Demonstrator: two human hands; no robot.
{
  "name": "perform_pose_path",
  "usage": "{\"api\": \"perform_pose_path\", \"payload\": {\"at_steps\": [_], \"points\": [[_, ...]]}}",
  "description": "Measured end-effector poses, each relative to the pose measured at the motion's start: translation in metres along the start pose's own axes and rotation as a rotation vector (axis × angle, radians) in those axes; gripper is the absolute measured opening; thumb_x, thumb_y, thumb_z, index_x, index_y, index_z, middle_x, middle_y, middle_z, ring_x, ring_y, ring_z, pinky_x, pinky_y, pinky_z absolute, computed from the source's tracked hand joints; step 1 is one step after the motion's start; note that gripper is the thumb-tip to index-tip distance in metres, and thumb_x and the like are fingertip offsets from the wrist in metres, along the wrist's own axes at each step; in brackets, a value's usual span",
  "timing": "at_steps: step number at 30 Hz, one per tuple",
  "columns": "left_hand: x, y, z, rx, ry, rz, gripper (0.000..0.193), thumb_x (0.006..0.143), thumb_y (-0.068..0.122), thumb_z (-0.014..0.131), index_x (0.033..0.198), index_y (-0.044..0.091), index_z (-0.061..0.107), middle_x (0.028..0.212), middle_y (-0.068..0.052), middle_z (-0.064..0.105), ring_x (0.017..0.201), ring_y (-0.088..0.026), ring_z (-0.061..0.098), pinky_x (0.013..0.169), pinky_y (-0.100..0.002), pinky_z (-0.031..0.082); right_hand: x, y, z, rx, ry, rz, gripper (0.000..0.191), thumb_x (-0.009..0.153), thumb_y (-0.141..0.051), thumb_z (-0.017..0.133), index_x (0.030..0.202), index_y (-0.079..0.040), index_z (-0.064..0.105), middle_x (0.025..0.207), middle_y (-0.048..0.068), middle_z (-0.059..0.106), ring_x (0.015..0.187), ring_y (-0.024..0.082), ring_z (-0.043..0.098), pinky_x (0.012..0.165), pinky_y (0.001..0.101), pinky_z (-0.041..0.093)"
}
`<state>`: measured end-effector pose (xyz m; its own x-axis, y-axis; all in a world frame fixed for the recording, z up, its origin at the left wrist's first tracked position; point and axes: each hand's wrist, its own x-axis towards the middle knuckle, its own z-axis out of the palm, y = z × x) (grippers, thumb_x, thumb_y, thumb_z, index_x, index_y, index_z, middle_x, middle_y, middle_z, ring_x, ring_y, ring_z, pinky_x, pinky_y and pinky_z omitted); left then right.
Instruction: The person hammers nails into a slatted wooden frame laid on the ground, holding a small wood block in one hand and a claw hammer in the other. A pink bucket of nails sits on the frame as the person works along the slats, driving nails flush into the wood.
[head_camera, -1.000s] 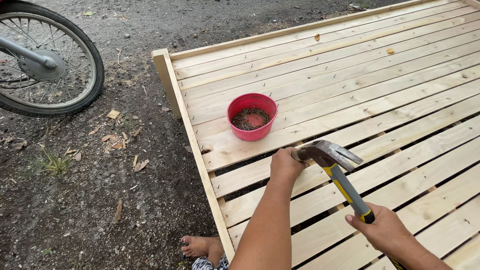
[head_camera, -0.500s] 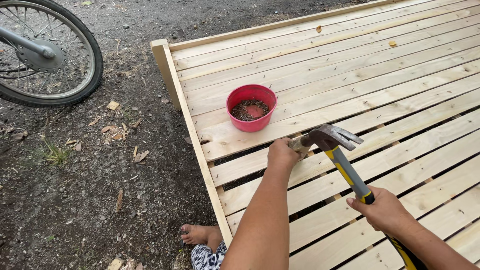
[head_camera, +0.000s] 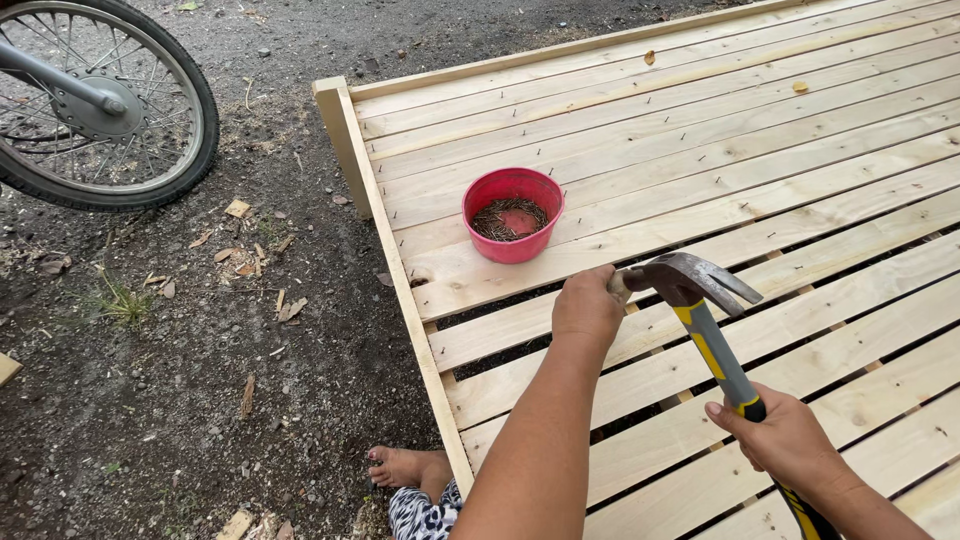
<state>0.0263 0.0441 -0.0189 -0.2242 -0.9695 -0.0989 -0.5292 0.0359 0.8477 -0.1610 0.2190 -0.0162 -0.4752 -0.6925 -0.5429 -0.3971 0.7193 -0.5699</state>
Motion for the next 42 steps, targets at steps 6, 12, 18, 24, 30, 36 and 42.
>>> {"api": "perform_pose_path", "payload": {"at_steps": [6,12,18,24,30,36,42], "points": [[0.006,-0.002,-0.005,0.021,-0.042,0.003,0.027,0.083,0.015,0.074,0.110,0.019,0.076,0.106,-0.014,0.074,0.099,-0.034,0.070,0.087,-0.045,0.056,0.018,0.048,0.004,0.186,0.226,-0.142,0.035,0.089,-0.036,0.074,0.082,-0.004,0.061,0.051,0.004,0.052,0.043,0.014,0.046,0.043,0.0317,0.044],[0.007,-0.009,0.003,0.006,-0.039,-0.015,0.034,0.080,0.015,0.077,0.113,0.022,0.076,0.107,-0.013,0.074,0.099,-0.032,0.070,0.089,-0.043,0.056,0.068,0.058,0.042,0.034,0.063,0.159,0.038,0.090,-0.030,0.077,0.086,0.002,0.056,0.058,0.008,0.054,0.044,0.024,0.050,0.044,0.0414,0.046],[0.010,-0.015,0.003,0.012,0.012,0.001,0.040,0.079,0.017,0.078,0.118,0.025,0.076,0.111,-0.011,0.075,0.103,-0.029,0.070,0.092,-0.042,0.056,0.071,0.062,0.019,0.215,0.217,-0.080,0.034,0.091,-0.031,0.074,0.084,0.000,0.060,0.055,0.007,0.049,0.044,0.019,0.046,0.044,0.0392,0.042],[0.010,-0.014,0.002,0.038,-0.008,-0.030,0.041,0.078,0.021,0.081,0.119,0.027,0.076,0.112,-0.011,0.074,0.103,-0.030,0.070,0.092,-0.041,0.055,0.074,0.069,0.052,-0.205,0.059,0.122,0.035,0.092,-0.032,0.076,0.084,0.000,0.063,0.055,0.010,0.057,0.043,0.021,0.056,0.047,0.0378,0.051],[0.011,-0.014,-0.002,0.034,-0.021,-0.026,0.041,0.079,0.022,0.081,0.119,0.026,0.077,0.109,-0.010,0.077,0.101,-0.028,0.072,0.092,-0.040,0.057,0.081,0.068,0.033,0.054,0.123,0.016,0.035,0.091,-0.030,0.075,0.084,0.001,0.061,0.056,0.009,0.052,0.045,0.022,0.050,0.045,0.0418,0.045],[0.014,-0.012,-0.001,0.017,-0.013,-0.051,0.043,0.076,0.019,0.082,0.119,0.026,0.076,0.110,-0.012,0.074,0.101,-0.029,0.071,0.092,-0.040,0.055,0.080,0.066,0.046,-0.150,0.038,0.210,0.031,0.093,-0.028,0.074,0.088,0.000,0.062,0.058,0.013,0.055,0.043,0.026,0.055,0.045,0.0403,0.048],[0.016,-0.016,-0.002,-0.009,-0.023,-0.058,0.045,0.077,0.015,0.078,0.121,0.025,0.077,0.112,-0.011,0.076,0.102,-0.027,0.073,0.092,-0.038,0.057,0.086,0.053,0.015,0.096,0.082,0.028,0.035,0.090,-0.026,0.076,0.083,0.002,0.057,0.058,0.007,0.049,0.044,0.021,0.046,0.042,0.0411,0.041]]}}
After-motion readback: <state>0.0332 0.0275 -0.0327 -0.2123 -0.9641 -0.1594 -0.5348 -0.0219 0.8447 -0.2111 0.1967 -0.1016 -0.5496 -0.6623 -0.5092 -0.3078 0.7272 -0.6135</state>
